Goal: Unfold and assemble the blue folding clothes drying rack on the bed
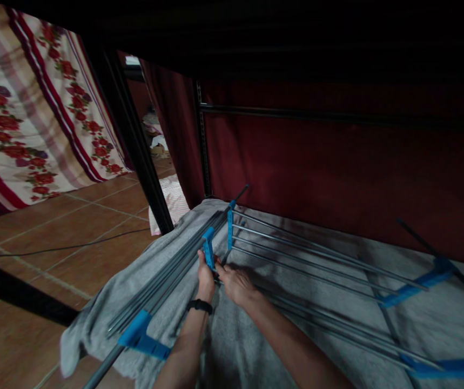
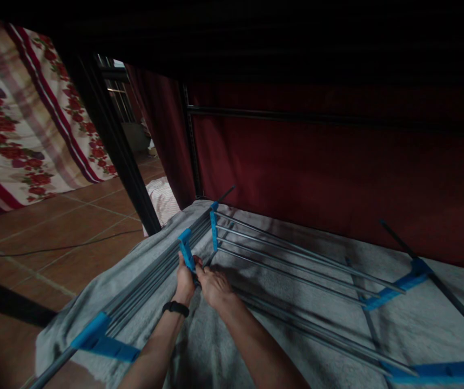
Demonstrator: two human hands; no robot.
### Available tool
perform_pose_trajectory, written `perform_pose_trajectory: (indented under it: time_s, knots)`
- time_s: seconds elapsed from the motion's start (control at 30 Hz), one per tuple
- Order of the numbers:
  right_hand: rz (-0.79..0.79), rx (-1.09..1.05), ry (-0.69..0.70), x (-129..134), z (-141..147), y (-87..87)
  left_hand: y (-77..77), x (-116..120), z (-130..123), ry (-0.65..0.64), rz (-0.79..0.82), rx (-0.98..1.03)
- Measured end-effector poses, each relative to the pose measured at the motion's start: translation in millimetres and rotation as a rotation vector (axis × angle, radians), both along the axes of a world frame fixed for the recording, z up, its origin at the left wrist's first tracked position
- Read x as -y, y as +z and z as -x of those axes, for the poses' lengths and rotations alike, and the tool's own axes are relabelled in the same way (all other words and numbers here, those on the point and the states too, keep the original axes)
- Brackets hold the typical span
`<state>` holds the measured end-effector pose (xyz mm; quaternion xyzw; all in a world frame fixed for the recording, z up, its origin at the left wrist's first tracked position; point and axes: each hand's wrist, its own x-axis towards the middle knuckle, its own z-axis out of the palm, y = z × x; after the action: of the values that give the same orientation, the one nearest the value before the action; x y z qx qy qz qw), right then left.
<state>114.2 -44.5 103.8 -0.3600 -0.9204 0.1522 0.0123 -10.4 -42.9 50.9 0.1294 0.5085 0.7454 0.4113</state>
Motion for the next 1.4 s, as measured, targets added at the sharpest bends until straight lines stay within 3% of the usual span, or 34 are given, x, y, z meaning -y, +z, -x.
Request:
perform_pose_trajectory:
  time_s: [0.73, 1.17, 1.4]
  knots:
    - [0.152, -0.257, 0.009, -9.2, -1.9, -6.0, -12.4, 0.9, 4.6, -0.078, 0.042, -0.184]
    - [0.122, -0.114, -0.045, -8.3, 4.7, -13.5, 1.4, 6.0, -2.6, -0.056, 0.086, -0.313]
    - [0.062, -0.132, -0.093, 2.8, 3.0, 4.0, 19.0, 9.9, -7.1, 0.003, 0.062, -0.294]
